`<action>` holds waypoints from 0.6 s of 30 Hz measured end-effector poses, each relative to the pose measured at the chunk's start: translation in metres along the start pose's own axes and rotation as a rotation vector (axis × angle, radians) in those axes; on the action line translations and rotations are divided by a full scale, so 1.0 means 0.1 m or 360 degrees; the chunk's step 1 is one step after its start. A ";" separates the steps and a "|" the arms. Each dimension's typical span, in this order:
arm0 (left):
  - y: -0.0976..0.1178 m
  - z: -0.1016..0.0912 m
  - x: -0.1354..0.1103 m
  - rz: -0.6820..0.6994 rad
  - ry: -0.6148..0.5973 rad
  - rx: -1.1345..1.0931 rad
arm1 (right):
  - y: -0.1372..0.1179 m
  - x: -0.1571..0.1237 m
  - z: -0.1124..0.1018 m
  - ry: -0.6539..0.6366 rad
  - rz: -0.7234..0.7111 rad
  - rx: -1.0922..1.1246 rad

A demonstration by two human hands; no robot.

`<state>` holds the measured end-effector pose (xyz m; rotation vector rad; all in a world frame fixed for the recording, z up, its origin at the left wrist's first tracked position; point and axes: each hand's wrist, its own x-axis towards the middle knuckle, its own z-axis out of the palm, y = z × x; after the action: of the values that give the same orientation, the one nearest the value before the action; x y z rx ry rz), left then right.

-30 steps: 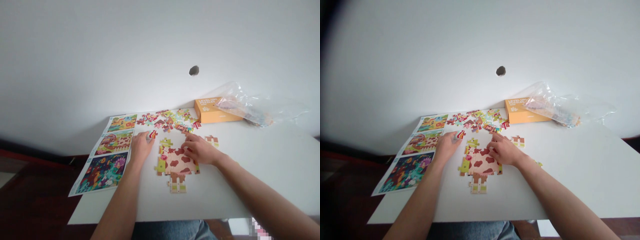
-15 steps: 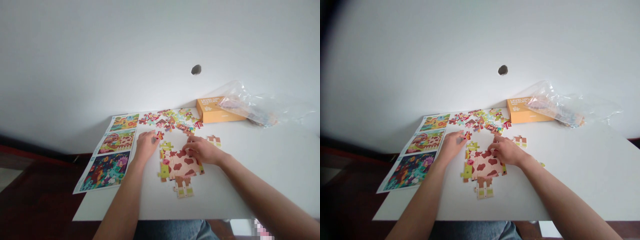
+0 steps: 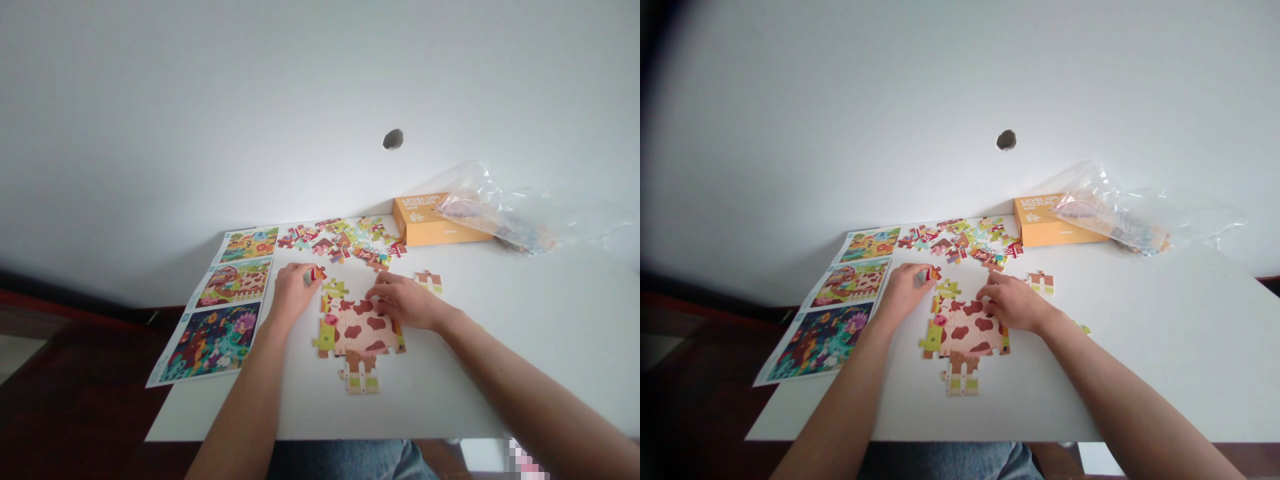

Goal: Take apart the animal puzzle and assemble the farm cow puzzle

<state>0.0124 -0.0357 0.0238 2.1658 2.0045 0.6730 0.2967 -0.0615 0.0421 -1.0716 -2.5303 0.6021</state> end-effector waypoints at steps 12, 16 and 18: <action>0.05 -0.03 -0.01 -0.0124 0.0172 -0.0284 | 0.05 0.03 0.02 0.0723 0.0233 0.0039; 0.15 -0.07 -0.02 -0.0155 0.0172 -0.0969 | -0.04 0.03 0.01 0.0715 0.0273 0.0049; 0.23 -0.09 -0.05 -0.0184 0.0058 -0.1270 | -0.11 0.02 0.01 0.0687 0.0268 0.0114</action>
<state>0.0298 -0.0451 0.0395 1.5517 1.4718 1.2295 0.2881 -0.0670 0.0474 -1.2436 -2.0498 0.4416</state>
